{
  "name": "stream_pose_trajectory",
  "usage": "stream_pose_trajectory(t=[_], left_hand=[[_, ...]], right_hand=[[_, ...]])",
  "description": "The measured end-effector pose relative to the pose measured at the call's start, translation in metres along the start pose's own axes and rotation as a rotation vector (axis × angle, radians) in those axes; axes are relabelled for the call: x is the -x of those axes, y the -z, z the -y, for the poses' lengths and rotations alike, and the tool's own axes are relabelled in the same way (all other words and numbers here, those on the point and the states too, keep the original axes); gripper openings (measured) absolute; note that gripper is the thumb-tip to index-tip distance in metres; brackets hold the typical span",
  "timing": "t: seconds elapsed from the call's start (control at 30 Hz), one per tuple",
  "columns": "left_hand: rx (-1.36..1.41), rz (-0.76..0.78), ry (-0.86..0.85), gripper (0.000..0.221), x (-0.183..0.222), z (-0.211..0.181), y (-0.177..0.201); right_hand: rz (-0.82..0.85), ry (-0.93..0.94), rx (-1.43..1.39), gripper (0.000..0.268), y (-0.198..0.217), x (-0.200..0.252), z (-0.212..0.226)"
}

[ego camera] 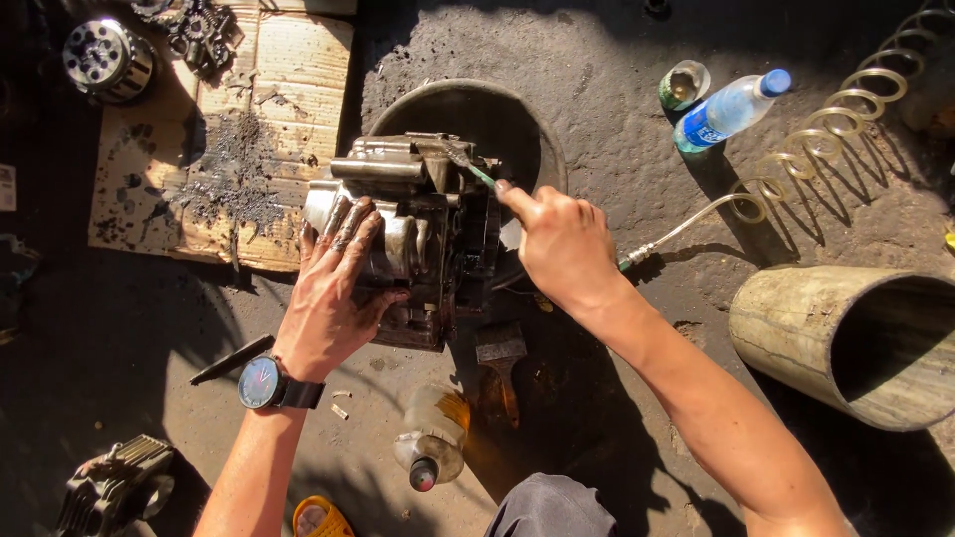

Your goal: Cleaning a motorcycle engine casing using a brush and solvent.

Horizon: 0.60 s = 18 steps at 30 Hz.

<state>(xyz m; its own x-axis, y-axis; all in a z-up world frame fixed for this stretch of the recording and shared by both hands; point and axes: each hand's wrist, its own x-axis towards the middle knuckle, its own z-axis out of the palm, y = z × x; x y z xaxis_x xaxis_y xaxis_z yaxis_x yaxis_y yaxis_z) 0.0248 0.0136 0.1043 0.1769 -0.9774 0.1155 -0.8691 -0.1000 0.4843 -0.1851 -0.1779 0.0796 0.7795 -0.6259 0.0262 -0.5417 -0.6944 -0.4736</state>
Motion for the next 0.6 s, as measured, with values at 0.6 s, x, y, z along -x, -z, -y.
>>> stream_pose_trajectory(t=[0.6], left_hand=[[0.217,-0.223,0.65,0.129,0.037,0.052,-0.036]], right_hand=[[-0.004,0.066,0.079,0.051,-0.021,-0.004,0.028]])
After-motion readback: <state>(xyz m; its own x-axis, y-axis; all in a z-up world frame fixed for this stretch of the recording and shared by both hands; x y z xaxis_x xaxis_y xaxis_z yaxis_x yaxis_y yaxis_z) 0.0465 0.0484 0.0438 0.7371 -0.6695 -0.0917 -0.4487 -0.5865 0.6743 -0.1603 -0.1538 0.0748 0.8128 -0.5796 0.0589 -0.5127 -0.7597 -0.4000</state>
